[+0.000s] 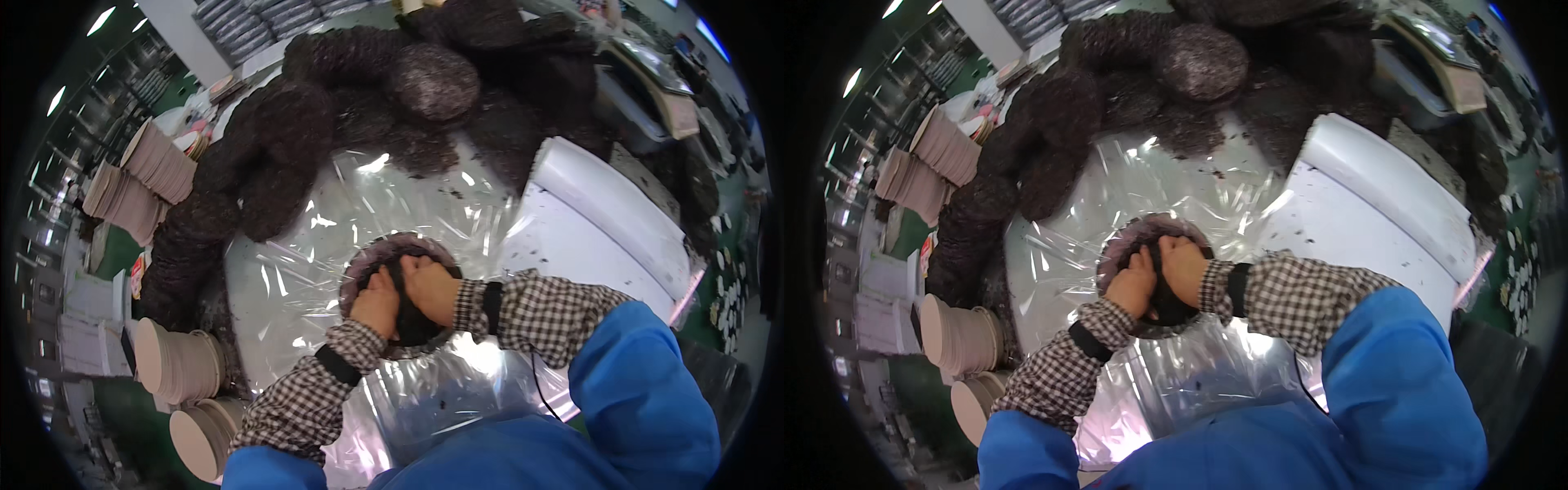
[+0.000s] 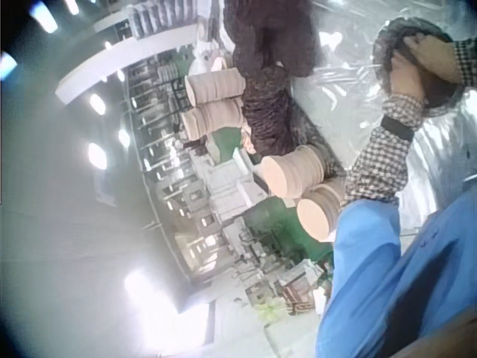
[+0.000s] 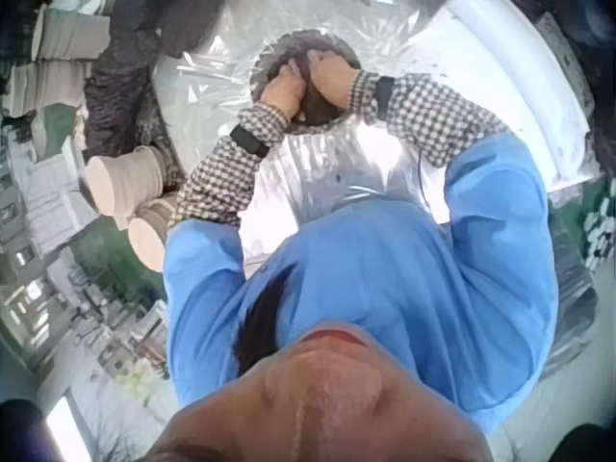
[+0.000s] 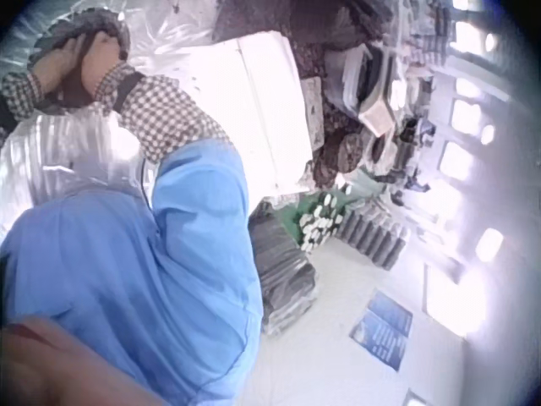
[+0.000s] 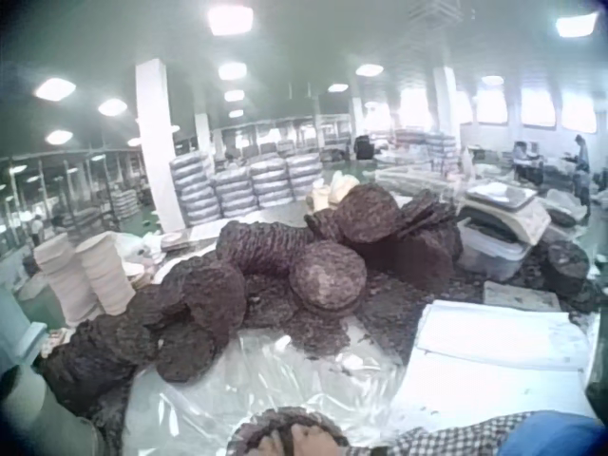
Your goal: The person repeatedly picks up dark compressed tea cakes, places them into a metal ring mold on a plastic sheet, and wraps each cake with a white paper label. The person then removes the wrapped cake from the mold and sets it aside, repeating the process for multiple units.
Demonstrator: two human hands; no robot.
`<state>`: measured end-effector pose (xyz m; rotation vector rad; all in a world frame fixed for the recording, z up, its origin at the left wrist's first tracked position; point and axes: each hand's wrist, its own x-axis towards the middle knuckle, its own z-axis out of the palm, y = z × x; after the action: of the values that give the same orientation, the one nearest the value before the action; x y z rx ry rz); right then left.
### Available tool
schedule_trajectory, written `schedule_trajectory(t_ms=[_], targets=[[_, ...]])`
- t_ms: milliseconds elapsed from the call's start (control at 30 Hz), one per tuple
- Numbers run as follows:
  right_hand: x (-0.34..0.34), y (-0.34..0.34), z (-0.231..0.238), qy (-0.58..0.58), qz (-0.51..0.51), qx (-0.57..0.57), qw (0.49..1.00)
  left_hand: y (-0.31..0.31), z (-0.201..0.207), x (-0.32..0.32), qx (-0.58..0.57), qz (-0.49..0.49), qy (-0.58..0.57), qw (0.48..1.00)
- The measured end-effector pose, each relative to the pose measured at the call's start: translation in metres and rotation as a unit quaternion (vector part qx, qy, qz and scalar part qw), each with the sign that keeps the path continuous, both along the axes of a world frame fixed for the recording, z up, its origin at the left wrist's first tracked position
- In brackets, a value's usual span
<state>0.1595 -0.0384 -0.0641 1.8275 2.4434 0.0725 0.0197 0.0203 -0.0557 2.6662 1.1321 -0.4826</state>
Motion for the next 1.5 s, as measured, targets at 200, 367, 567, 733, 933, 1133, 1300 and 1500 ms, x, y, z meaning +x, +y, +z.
schedule_trajectory(t_ms=[200, 367, 567, 733, 933, 1133, 1300, 1500], targets=[[0.097, 0.043, 0.053, 0.456, -0.015, 0.078, 0.886, -0.054, 0.059, -0.027, 0.040, -0.030, -0.233, 0.971], [0.390, 0.049, 0.034, 0.138, -0.466, 0.139, 0.863, -0.088, 0.030, -0.027, 0.105, -0.082, -0.346, 0.929], [0.512, -0.010, 0.021, 0.035, -0.546, 0.100, 0.831, -0.094, 0.023, -0.028, 0.115, -0.067, -0.349, 0.928], [0.524, 0.017, -0.017, -0.076, -0.429, 0.023, 0.900, -0.094, 0.032, -0.026, 0.096, -0.049, -0.316, 0.942], [0.548, 0.014, 0.019, -0.007, -0.388, -0.058, 0.920, -0.094, 0.034, -0.020, 0.108, -0.039, -0.312, 0.943], [0.455, -0.033, 0.152, 0.309, -0.366, -0.085, 0.874, -0.091, 0.065, 0.003, -0.124, 0.133, -0.420, 0.889], [0.276, -0.015, 0.155, 0.346, 0.001, 0.045, 0.937, -0.043, 0.103, 0.059, -0.553, 0.288, -0.566, 0.539], [0.177, 0.071, 0.133, 0.271, 0.056, -0.199, 0.940, -0.002, 0.076, 0.076, -0.414, 0.363, -0.632, 0.544]])
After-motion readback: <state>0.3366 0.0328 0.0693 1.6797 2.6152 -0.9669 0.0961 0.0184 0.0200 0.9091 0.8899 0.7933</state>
